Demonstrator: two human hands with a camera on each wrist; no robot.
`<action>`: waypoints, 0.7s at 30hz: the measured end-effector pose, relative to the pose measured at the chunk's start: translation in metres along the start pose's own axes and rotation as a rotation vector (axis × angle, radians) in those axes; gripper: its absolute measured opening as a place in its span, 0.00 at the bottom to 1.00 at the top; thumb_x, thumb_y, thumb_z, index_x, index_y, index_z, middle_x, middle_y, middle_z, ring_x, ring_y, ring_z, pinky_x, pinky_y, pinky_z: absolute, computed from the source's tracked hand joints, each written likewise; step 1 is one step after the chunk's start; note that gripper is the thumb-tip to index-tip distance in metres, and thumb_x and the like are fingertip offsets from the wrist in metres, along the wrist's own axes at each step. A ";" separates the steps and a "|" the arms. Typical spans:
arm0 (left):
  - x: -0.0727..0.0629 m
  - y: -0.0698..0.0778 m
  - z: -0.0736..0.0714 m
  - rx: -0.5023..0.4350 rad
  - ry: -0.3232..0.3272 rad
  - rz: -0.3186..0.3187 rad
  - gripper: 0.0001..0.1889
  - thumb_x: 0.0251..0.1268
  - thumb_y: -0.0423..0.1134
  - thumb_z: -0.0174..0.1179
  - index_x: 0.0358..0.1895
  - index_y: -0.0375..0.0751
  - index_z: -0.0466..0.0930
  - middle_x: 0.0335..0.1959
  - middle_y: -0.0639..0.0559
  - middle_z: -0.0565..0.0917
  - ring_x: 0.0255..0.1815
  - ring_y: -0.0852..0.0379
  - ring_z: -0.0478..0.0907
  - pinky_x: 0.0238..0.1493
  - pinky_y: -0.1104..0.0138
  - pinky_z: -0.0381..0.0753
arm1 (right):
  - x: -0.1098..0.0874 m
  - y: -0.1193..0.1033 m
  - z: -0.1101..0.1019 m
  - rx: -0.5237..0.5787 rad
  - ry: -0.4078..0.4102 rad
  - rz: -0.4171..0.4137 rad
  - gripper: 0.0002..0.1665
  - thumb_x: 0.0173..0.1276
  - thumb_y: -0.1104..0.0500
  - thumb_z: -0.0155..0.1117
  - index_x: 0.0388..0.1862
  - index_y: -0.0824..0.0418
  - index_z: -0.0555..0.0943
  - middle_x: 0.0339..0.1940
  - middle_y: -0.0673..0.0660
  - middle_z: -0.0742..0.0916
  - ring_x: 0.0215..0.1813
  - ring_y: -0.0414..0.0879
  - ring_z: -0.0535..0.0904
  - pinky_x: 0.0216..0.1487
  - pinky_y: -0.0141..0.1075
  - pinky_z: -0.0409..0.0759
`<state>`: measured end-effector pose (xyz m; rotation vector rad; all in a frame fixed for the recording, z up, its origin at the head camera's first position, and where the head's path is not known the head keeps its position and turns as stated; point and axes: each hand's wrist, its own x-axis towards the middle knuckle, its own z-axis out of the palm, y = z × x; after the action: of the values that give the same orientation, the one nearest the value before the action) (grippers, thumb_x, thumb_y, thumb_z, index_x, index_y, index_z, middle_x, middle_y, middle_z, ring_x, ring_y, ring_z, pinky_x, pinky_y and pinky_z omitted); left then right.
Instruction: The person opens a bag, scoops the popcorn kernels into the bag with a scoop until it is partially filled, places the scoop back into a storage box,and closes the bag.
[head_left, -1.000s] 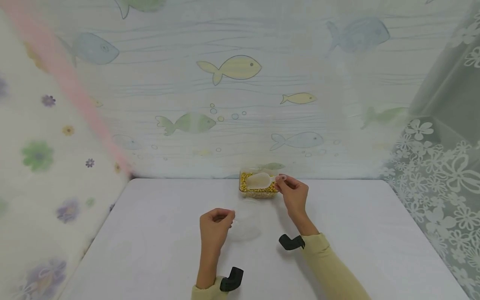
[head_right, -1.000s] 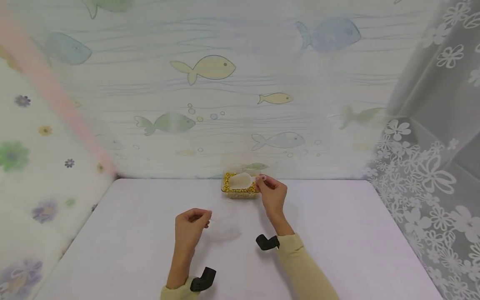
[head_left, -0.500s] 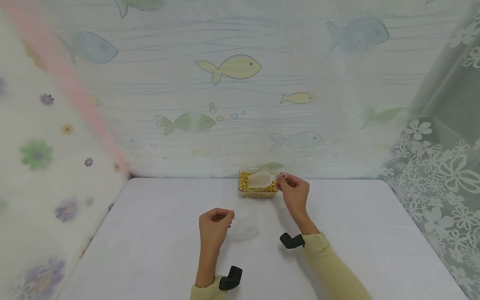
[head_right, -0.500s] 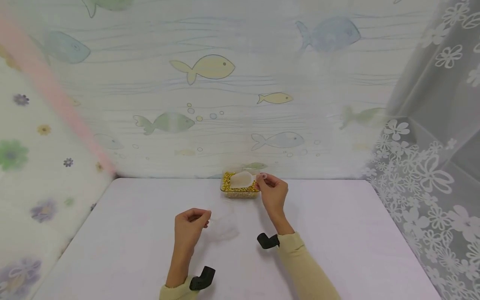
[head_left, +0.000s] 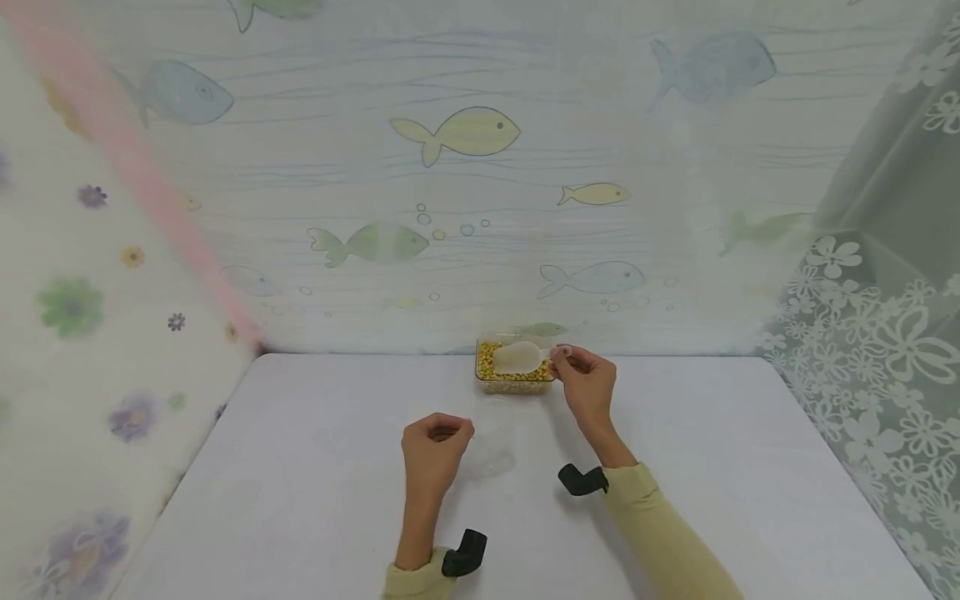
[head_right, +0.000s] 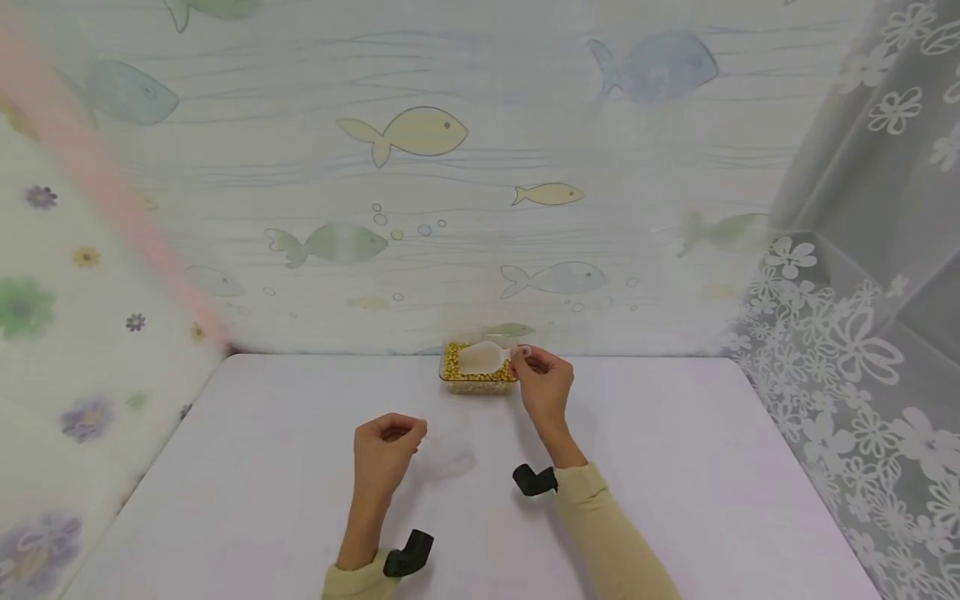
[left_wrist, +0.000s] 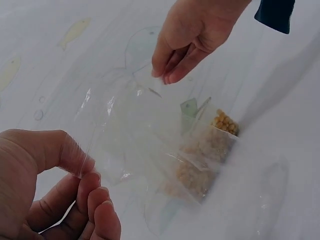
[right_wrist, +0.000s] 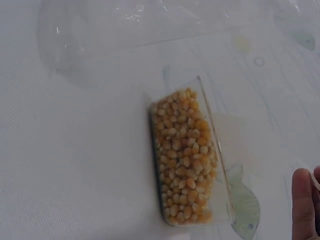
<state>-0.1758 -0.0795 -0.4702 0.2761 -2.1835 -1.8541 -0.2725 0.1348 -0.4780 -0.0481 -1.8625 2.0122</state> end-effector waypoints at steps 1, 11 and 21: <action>0.000 0.000 0.001 0.013 0.003 0.015 0.03 0.56 0.29 0.68 0.27 0.36 0.87 0.24 0.48 0.86 0.25 0.56 0.81 0.28 0.69 0.80 | 0.000 0.000 0.000 0.001 -0.001 0.000 0.14 0.68 0.63 0.70 0.44 0.75 0.86 0.39 0.73 0.88 0.33 0.43 0.89 0.40 0.35 0.87; -0.003 0.003 0.003 0.092 0.015 0.114 0.04 0.55 0.28 0.68 0.25 0.39 0.86 0.21 0.50 0.84 0.23 0.58 0.80 0.26 0.70 0.80 | -0.002 -0.011 0.000 0.004 -0.029 0.049 0.14 0.68 0.68 0.69 0.47 0.79 0.84 0.40 0.76 0.87 0.35 0.51 0.90 0.41 0.37 0.87; -0.005 0.008 0.002 0.140 0.022 0.181 0.06 0.55 0.27 0.68 0.24 0.39 0.85 0.19 0.52 0.82 0.21 0.60 0.78 0.25 0.71 0.79 | -0.005 -0.018 0.003 -0.050 -0.025 0.047 0.12 0.68 0.69 0.68 0.45 0.79 0.85 0.38 0.74 0.88 0.32 0.44 0.89 0.42 0.42 0.87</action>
<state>-0.1711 -0.0743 -0.4626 0.1203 -2.2451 -1.5991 -0.2645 0.1308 -0.4615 -0.0816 -1.9440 2.0058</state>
